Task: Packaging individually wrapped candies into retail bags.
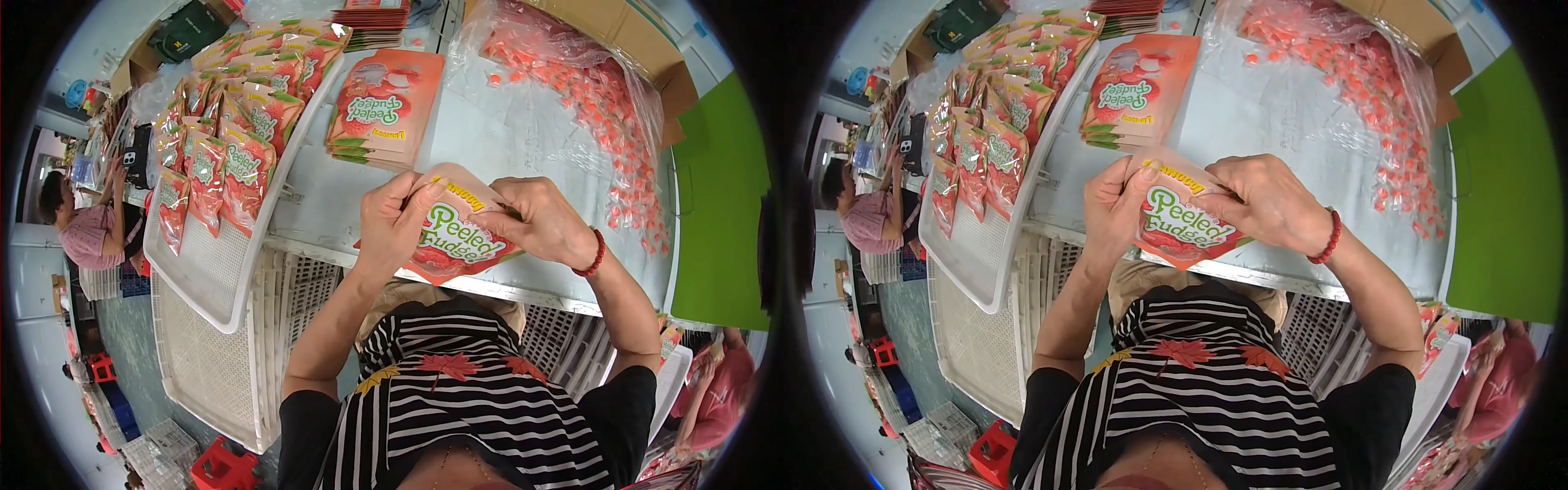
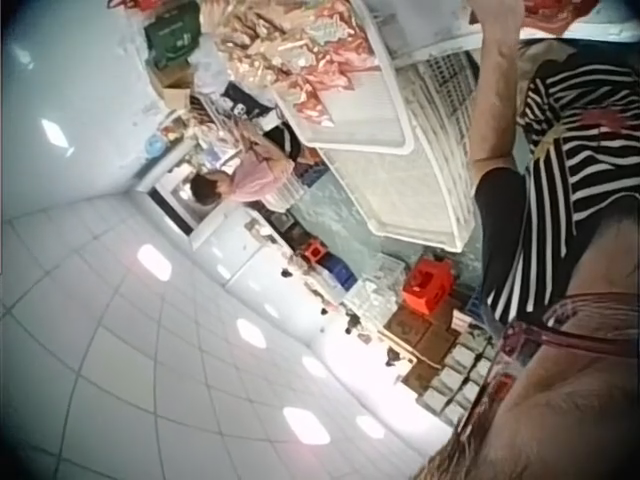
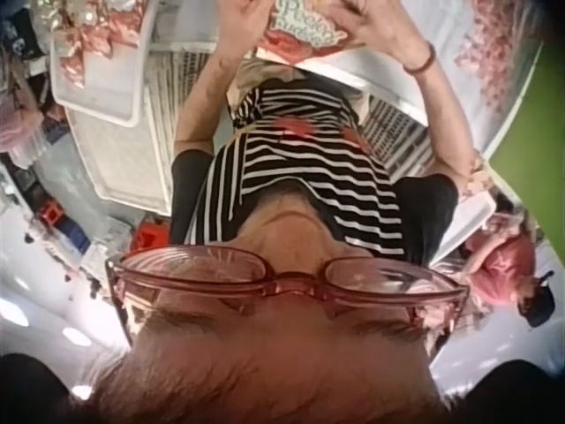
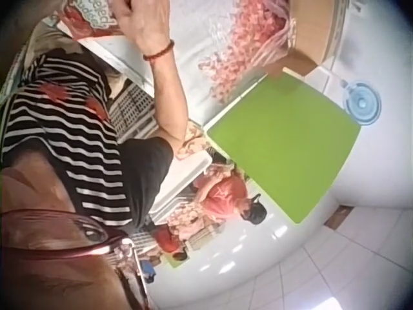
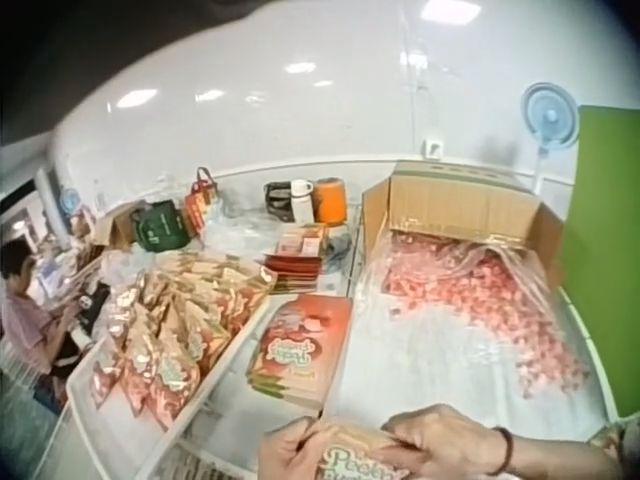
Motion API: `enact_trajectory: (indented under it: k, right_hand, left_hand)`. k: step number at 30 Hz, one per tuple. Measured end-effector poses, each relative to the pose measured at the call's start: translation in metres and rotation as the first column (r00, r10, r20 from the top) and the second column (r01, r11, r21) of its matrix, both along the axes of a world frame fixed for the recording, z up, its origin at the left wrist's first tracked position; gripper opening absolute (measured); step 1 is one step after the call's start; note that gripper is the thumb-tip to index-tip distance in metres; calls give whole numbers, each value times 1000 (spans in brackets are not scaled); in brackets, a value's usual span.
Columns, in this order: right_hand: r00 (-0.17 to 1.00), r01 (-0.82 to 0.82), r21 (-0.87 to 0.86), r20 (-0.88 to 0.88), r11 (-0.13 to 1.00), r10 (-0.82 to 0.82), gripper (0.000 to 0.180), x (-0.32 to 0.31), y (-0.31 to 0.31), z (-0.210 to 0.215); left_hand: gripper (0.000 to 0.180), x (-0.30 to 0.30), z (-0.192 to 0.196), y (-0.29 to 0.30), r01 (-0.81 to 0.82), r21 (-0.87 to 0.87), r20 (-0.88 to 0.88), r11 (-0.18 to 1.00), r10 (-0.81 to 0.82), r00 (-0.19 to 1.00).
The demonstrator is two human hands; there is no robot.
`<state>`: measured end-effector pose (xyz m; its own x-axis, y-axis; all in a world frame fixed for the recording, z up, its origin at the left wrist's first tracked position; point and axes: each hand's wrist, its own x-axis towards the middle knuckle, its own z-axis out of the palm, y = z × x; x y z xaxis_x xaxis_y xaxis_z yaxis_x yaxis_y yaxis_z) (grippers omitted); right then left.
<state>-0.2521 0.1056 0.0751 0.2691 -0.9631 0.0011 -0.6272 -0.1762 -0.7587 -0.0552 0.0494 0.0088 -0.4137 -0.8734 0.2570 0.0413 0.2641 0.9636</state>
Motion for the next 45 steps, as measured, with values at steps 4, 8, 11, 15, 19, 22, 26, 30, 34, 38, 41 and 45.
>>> enact_trajectory:
  k: [4, 8, 11, 15, 19, 22, 26, 30, 34, 38, 41, 45]
  right_hand:
    - [998, -41, 16, -52, 999, 42, 21, -9, 0, 3]
    - [980, 137, 241, 111, 961, -168, 21, 7, -2, 13]
    - [870, 289, 292, 316, 912, -377, 21, 16, -7, 18]
    - [782, 186, 287, 536, 940, -318, 22, 60, -23, 17]
    - [719, 16, 305, 659, 952, -223, 26, 114, -38, 28]
    - [734, -210, 175, 678, 962, 37, 33, 130, -43, 28]
    - [809, -287, 210, 576, 935, 119, 33, 123, -50, 7]
    - [870, -130, 380, 487, 916, -79, 26, 86, -48, -36]
    - [862, -42, 457, 466, 889, -199, 25, 62, -34, -61]
    - [839, -7, 504, 472, 864, -269, 24, 61, -30, -76]
    - [838, -2, 513, 469, 858, -278, 24, 59, -29, -81]
    - [845, -22, 517, 467, 856, -261, 23, 63, -30, -90]
  left_hand:
    - [18, -2, 3, -6, 69, 262, -254, 963, 0, 967]
    - [68, 3, -24, -13, -200, -166, -190, 966, 168, 967]
    - [106, 0, -31, 7, -19, -302, 53, 953, 37, 998]
    - [115, 5, -36, 19, -139, -282, 278, 949, 220, 935]
    - [87, 40, -34, 7, -369, -204, -13, 907, 375, 927]
    - [51, 77, -56, -10, -525, -87, -215, 847, 498, 840]
    - [27, 168, -46, -34, -773, -18, -116, 634, 767, 631]
    - [28, 270, -37, -66, -914, -328, -174, 236, 937, 305]
    - [40, 333, -61, -98, -946, -198, -332, 256, 891, 311]
    - [50, 343, -110, -121, -707, -568, 237, 422, 906, 351]
    - [45, 299, -116, -130, -521, -812, 259, 265, 962, 85]
    - [52, 356, -137, -133, -284, -854, 412, 436, 900, 145]
